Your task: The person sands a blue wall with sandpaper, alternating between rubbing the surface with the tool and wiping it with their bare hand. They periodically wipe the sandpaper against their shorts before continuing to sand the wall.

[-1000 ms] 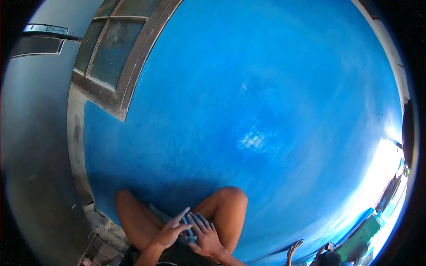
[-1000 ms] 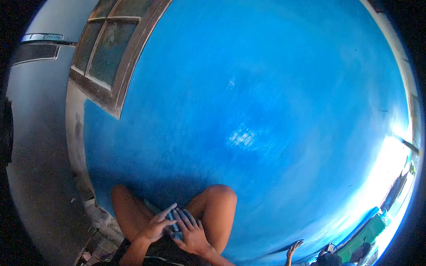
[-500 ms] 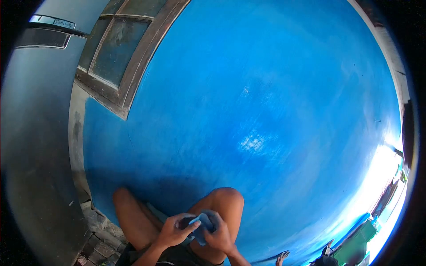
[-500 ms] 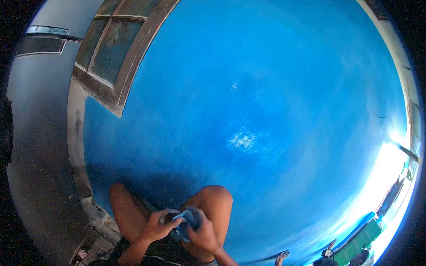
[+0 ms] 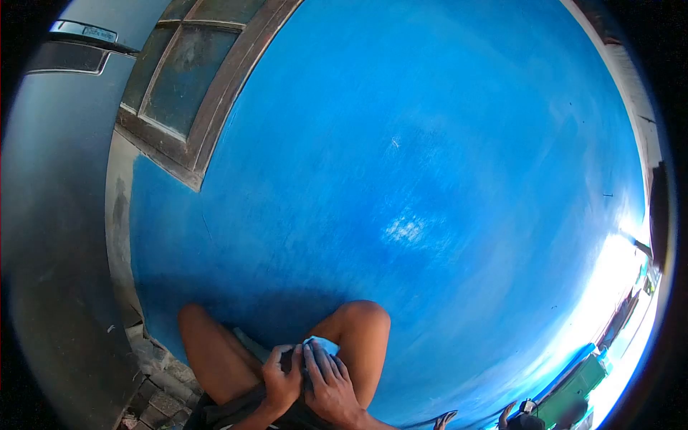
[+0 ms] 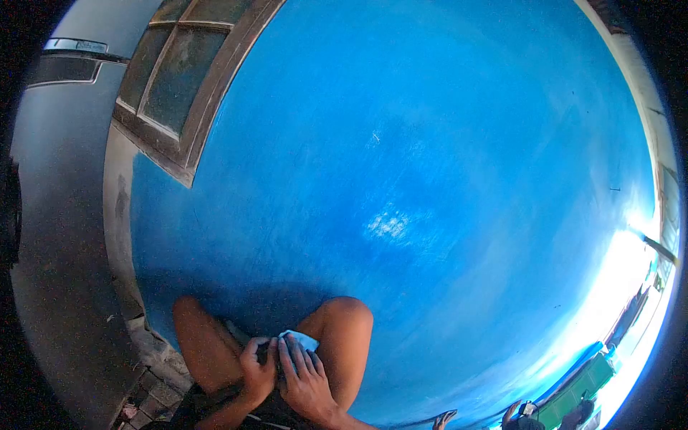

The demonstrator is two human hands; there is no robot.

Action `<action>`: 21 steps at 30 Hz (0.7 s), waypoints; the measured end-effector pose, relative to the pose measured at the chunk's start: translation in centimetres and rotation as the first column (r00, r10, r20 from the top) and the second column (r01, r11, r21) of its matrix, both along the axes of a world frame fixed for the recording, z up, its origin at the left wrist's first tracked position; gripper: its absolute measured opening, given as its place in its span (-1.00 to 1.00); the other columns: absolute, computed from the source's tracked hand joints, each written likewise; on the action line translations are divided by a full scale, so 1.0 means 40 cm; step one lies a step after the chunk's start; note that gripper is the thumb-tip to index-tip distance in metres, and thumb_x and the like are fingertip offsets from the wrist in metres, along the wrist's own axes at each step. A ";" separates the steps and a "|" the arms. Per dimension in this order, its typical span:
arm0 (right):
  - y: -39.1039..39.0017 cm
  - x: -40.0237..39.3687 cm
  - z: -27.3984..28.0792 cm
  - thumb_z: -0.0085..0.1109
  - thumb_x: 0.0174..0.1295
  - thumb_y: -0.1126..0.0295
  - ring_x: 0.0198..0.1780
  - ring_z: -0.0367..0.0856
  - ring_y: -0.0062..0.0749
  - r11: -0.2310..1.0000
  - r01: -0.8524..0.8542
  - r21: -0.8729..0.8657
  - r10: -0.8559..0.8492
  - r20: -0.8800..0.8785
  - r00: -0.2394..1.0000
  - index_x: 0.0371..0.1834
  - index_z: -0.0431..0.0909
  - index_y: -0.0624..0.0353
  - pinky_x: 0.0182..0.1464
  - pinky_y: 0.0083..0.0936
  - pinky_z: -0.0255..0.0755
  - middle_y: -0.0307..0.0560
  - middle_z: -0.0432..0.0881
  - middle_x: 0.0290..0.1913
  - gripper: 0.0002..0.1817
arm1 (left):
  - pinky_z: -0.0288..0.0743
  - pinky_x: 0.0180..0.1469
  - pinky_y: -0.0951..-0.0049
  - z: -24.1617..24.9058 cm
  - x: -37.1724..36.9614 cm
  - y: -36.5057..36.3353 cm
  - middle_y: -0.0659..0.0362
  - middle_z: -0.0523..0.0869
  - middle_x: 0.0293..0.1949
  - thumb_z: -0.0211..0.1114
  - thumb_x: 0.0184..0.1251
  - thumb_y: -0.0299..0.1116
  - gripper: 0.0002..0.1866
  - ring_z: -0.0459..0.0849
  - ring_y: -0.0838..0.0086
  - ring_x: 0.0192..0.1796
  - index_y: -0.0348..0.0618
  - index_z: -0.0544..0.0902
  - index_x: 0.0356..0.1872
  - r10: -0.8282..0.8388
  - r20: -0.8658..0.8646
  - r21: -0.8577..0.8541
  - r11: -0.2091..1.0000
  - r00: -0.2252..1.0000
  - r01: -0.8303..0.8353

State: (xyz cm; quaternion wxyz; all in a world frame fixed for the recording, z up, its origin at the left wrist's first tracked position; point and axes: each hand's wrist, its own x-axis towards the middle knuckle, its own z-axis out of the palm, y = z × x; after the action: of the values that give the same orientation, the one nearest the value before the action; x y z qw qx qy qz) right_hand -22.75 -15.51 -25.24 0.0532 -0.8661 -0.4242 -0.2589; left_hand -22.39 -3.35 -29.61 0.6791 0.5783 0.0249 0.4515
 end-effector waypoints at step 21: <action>0.009 0.078 0.041 -0.33 0.42 0.63 0.57 0.19 0.21 0.332 0.150 0.931 0.069 -0.183 0.981 0.57 0.21 0.24 0.41 0.03 0.39 0.28 0.13 0.60 -0.39 | 0.47 0.05 0.50 -0.079 0.044 -0.067 0.17 0.66 -0.10 0.09 0.67 -0.28 -0.77 0.58 0.55 -0.04 -0.27 0.53 0.04 -0.706 0.197 -0.281 0.624 0.680 0.729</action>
State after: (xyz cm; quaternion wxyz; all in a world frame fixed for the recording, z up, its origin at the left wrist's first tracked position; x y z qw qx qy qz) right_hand -19.65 -15.16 -23.62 0.5768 -0.7067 -0.1677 -0.3739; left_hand -20.63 -6.03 -32.76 0.8912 0.3991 -0.1538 0.1511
